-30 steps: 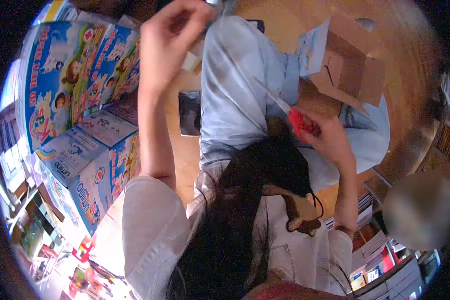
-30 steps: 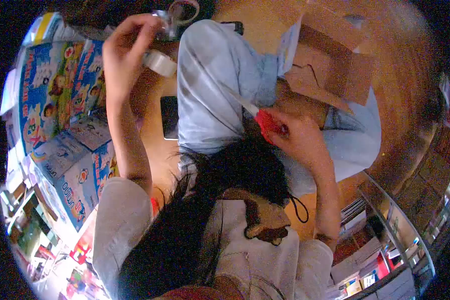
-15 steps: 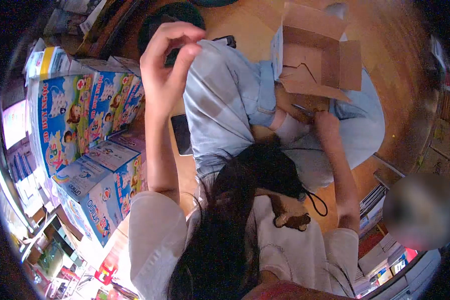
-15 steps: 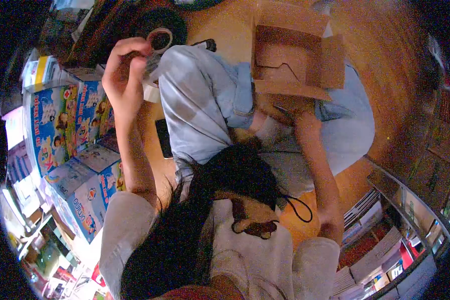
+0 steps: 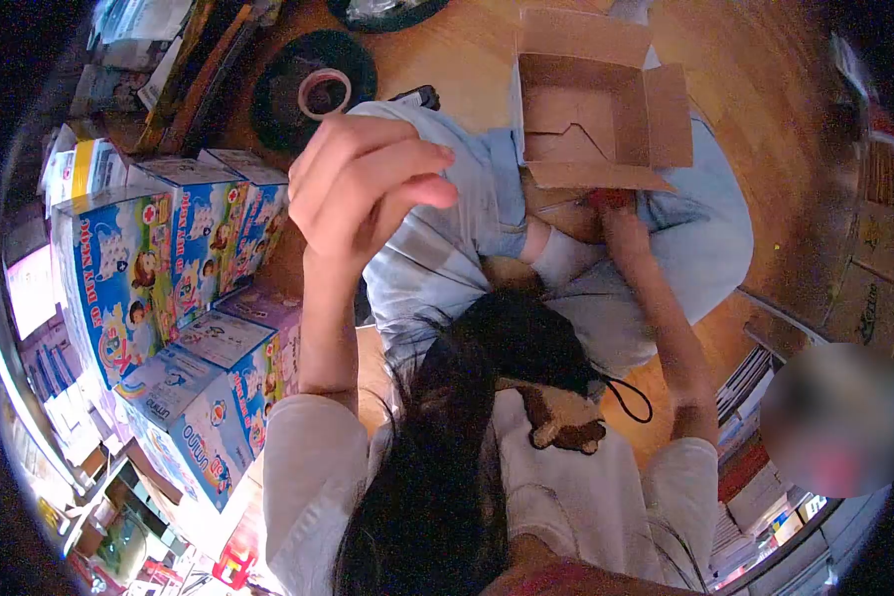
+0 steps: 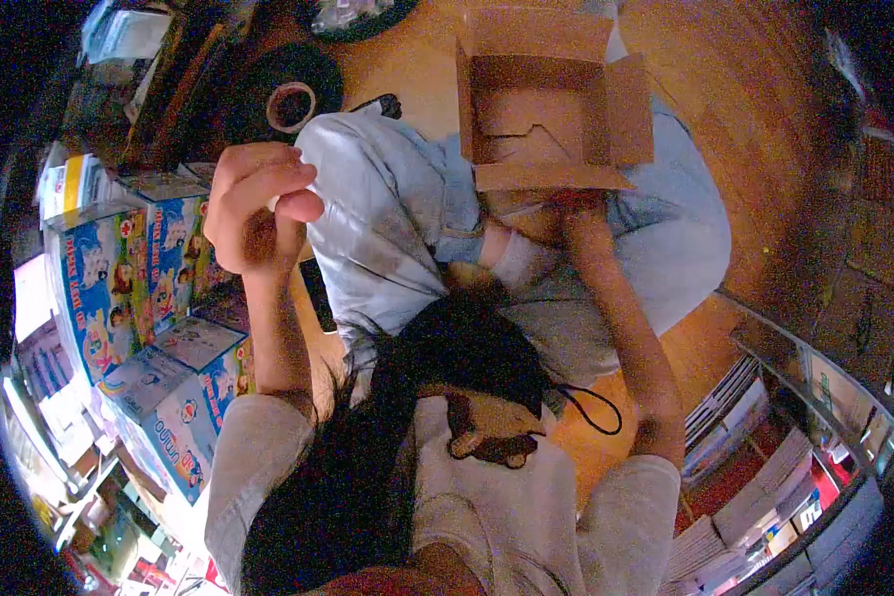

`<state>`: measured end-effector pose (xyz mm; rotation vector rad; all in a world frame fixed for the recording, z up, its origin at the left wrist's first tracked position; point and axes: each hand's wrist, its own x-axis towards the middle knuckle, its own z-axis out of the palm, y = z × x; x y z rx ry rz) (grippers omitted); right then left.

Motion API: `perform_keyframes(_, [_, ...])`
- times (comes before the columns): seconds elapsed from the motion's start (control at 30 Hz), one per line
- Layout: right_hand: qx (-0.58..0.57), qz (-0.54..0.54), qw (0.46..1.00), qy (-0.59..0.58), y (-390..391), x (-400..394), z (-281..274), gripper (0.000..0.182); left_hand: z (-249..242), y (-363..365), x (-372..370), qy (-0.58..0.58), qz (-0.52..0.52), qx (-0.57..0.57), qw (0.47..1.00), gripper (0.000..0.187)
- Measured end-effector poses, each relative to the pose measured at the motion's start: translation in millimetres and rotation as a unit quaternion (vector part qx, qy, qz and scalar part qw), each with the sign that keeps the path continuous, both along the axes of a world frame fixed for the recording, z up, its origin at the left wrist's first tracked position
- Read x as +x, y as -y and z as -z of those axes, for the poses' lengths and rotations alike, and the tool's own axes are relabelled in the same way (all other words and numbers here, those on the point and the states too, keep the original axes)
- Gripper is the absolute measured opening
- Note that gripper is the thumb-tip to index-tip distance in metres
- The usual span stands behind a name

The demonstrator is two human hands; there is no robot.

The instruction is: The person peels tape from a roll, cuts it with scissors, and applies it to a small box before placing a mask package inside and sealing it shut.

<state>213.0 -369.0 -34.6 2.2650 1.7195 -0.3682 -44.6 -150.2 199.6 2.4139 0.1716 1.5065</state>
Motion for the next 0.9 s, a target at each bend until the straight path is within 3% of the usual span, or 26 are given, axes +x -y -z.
perform_keyframes(0.1, [0.008, 0.038, 0.999, -0.001, -21, -26, -67, 0.020, -3, 5, 4, -0.012, -0.006, 0.003, 1.000, 0.027])
perform_keyframes(0.17, [0.133, 0.087, 0.967, -0.199, -40, -48, -125, 0.025, -1, 7, 4, -0.054, -0.010, 0.023, 0.998, 0.026])
perform_keyframes(0.23, [0.210, 0.159, 0.879, -0.396, -51, -64, -163, 0.030, 3, 10, 8, -0.084, 0.000, 0.042, 0.996, 0.026])
perform_keyframes(0.3, [0.238, 0.241, 0.740, -0.581, -56, -73, -187, 0.035, 7, 14, 15, -0.099, 0.018, 0.064, 0.993, 0.026])
perform_keyframes(0.4, [0.166, 0.234, 0.667, -0.688, -60, -74, -218, 0.035, 8, 21, 19, -0.134, 0.034, 0.084, 0.987, 0.024])
perform_keyframes(0.6, [0.132, 0.188, 0.696, -0.680, -66, -82, -208, 0.028, 14, 26, 26, -0.148, 0.049, 0.100, 0.983, 0.023])
perform_keyframes(0.9, [0.165, 0.207, 0.672, -0.692, -63, -77, -196, 0.017, 16, 23, 27, -0.180, 0.038, 0.109, 0.977, 0.025])
